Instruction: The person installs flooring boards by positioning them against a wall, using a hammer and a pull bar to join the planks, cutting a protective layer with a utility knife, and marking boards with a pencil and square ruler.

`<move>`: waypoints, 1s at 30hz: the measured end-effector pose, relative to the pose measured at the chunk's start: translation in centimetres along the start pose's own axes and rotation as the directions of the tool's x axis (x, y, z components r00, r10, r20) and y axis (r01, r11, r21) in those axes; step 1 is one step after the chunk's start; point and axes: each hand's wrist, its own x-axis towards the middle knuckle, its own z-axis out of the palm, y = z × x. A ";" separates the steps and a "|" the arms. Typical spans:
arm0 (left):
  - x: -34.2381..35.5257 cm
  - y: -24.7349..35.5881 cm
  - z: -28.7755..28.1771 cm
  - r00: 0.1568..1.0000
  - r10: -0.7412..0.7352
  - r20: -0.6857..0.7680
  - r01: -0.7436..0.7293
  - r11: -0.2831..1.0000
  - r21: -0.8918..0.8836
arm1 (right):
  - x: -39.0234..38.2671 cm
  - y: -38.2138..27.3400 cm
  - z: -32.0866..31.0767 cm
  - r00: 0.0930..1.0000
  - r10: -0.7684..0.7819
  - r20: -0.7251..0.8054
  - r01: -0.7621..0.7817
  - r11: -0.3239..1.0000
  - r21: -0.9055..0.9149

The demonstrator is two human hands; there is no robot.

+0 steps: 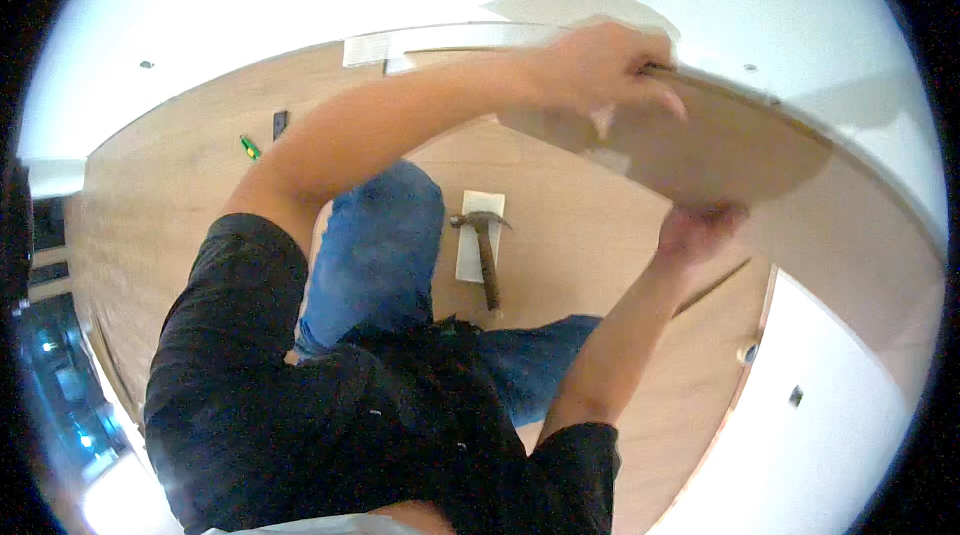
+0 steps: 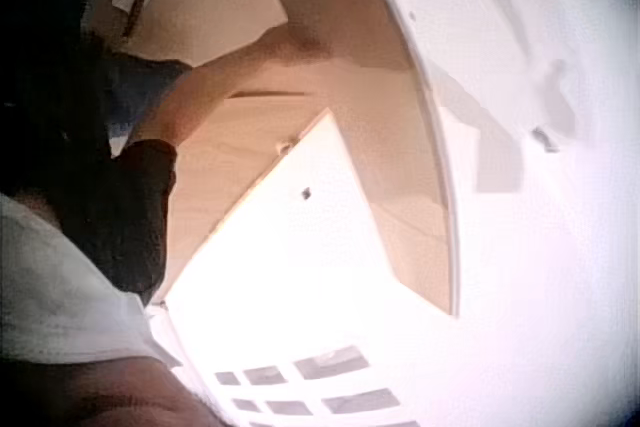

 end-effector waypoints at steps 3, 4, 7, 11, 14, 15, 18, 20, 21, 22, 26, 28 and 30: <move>-1.5 -7.5 -0.9 0.988 -0.085 0.129 0.067 0.988 0.137 | -4.0 4.2 1.7 0.996 0.052 -0.076 -0.055 0.998 -0.030; -3.0 -10.3 -0.6 0.975 -0.141 0.172 0.108 0.976 0.188 | -4.1 5.3 -0.7 0.984 0.075 -0.161 -0.071 0.997 0.030; -14.7 -23.1 -1.6 0.959 -0.282 0.008 0.227 0.789 0.571 | -4.8 6.2 -2.4 0.943 0.113 -0.313 -0.153 0.982 -0.109; -35.5 -33.0 -2.2 0.248 -0.928 -0.279 0.934 0.152 0.323 | -2.7 9.1 -5.9 0.903 0.213 -0.373 -0.309 0.925 -0.220; -40.5 -33.8 0.8 0.015 -0.989 -0.150 1.000 0.012 0.017 | -0.4 12.0 -8.8 0.800 0.342 -0.493 -0.486 0.851 -0.197; -44.3 -36.0 2.3 0.021 -0.983 -0.184 0.994 0.039 -0.098 | 0.3 14.5 -12.0 0.842 0.326 -0.429 -0.493 0.787 -0.370; -47.1 -40.1 4.0 0.047 -0.958 -0.284 0.902 0.163 -0.399 | 3.8 20.0 -19.2 0.844 0.361 -0.396 -0.534 0.626 -0.569; -47.3 -41.2 3.2 0.110 -0.965 -0.238 0.877 0.207 -0.433 | 6.3 22.5 -19.0 0.648 0.494 -0.580 -0.728 0.626 -0.280; -46.8 -41.3 2.8 0.027 -0.987 -0.158 0.891 0.095 -0.444 | 7.3 23.4 -19.5 0.651 0.520 -0.553 -0.731 0.625 -0.273; -46.6 -41.7 2.5 0.031 -0.991 -0.132 0.897 0.086 -0.433 | 8.3 24.5 -20.8 0.652 0.550 -0.522 -0.736 0.624 -0.262; -46.0 -41.1 2.7 0.050 -0.991 -0.127 0.937 0.090 -0.336 | 10.5 27.7 -23.5 0.579 0.520 -0.628 -0.802 0.501 -0.325; -45.4 -40.6 3.2 0.015 -0.988 -0.157 0.942 0.066 -0.330 | 11.1 28.9 -24.4 0.537 0.458 -0.708 -0.827 0.451 -0.335; -48.8 -39.9 2.7 -0.011 -0.991 -0.136 0.956 0.029 -0.293 | 10.8 30.2 -25.0 0.481 0.404 -0.778 -0.854 0.416 -0.312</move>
